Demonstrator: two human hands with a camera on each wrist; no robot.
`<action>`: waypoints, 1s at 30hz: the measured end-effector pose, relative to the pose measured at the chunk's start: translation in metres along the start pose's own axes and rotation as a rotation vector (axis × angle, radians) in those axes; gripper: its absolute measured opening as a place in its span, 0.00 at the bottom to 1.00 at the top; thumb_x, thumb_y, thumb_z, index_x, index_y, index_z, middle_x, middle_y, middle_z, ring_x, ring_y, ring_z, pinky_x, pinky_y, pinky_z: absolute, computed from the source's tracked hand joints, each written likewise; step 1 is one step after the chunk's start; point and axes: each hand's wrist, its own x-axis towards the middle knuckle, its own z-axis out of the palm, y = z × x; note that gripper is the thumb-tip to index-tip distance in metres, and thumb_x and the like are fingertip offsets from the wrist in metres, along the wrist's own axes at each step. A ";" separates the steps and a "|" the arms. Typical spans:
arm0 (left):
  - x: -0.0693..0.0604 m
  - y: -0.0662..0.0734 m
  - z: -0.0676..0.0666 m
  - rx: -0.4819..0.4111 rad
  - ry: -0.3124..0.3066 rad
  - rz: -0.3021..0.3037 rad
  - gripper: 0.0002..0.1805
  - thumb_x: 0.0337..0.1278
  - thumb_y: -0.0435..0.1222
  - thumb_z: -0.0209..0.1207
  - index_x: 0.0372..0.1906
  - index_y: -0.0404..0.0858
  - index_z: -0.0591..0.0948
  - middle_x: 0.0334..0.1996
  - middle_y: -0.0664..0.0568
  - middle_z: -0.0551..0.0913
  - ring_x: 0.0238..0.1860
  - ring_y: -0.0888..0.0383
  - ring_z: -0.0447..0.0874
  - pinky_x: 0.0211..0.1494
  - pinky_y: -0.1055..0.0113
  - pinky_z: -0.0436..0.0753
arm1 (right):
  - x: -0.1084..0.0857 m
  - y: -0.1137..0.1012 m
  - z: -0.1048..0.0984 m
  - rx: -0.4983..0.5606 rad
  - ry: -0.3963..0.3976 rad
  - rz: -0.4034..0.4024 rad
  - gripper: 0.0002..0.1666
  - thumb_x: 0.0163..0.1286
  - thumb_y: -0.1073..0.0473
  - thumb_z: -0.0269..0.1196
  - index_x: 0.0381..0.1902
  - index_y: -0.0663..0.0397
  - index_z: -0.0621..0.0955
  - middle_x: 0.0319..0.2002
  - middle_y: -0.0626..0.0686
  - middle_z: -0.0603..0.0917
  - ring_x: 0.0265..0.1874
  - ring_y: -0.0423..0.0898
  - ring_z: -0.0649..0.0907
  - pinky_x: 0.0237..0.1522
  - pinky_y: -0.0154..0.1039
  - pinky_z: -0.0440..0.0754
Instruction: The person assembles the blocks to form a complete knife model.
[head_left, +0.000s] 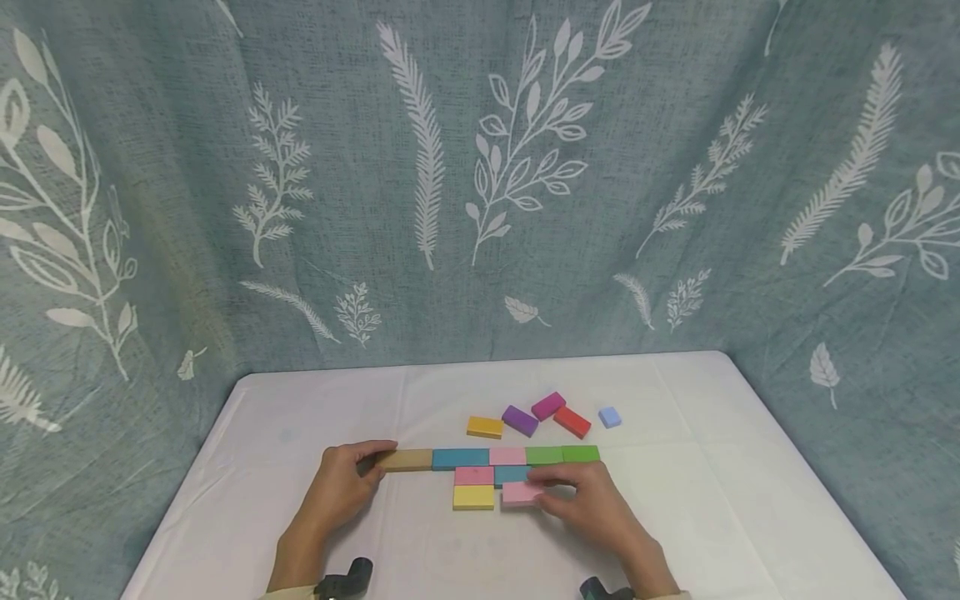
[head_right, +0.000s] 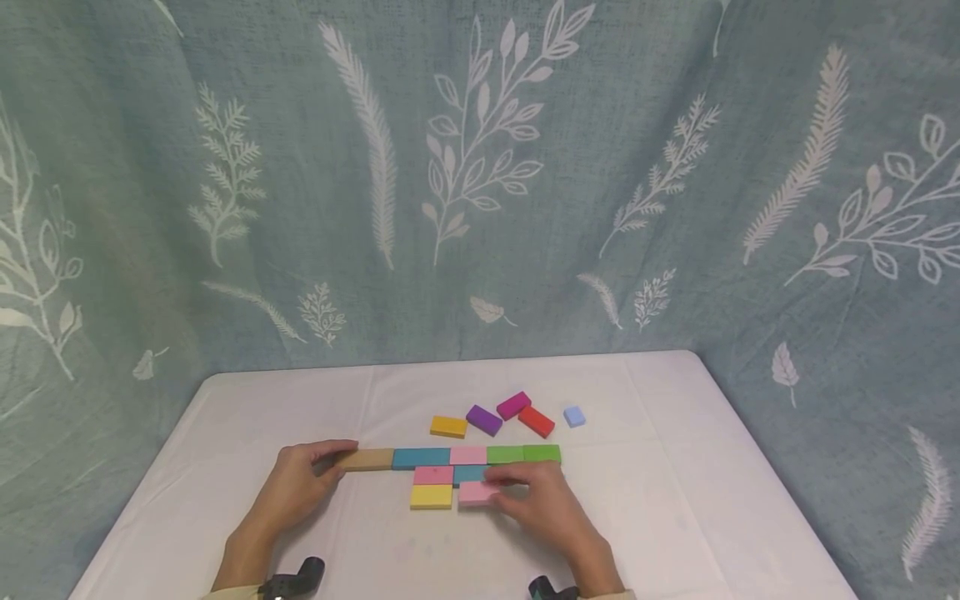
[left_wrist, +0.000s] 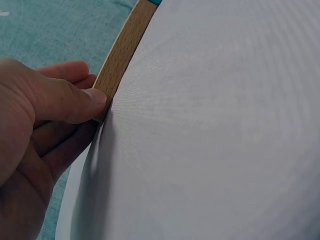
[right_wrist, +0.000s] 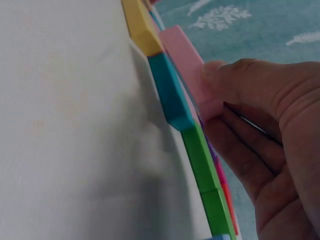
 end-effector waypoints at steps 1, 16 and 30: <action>0.000 0.000 0.000 0.002 -0.001 -0.005 0.21 0.62 0.23 0.69 0.59 0.37 0.91 0.58 0.42 0.92 0.68 0.37 0.87 0.77 0.38 0.81 | 0.001 0.000 0.002 -0.011 -0.001 -0.007 0.18 0.68 0.59 0.79 0.56 0.42 0.93 0.50 0.35 0.94 0.56 0.40 0.90 0.62 0.45 0.92; -0.001 0.002 -0.001 0.019 -0.005 -0.014 0.21 0.62 0.23 0.70 0.59 0.39 0.91 0.59 0.42 0.92 0.68 0.38 0.87 0.77 0.38 0.81 | 0.005 -0.010 0.015 -0.125 -0.040 -0.034 0.21 0.69 0.60 0.77 0.59 0.40 0.92 0.53 0.36 0.93 0.56 0.39 0.89 0.65 0.52 0.91; -0.001 0.002 0.000 0.021 -0.003 -0.002 0.20 0.63 0.23 0.70 0.59 0.38 0.91 0.58 0.42 0.92 0.67 0.38 0.87 0.76 0.38 0.81 | 0.006 -0.009 0.022 -0.179 -0.016 -0.034 0.22 0.68 0.60 0.78 0.59 0.41 0.91 0.54 0.37 0.93 0.57 0.40 0.89 0.66 0.50 0.90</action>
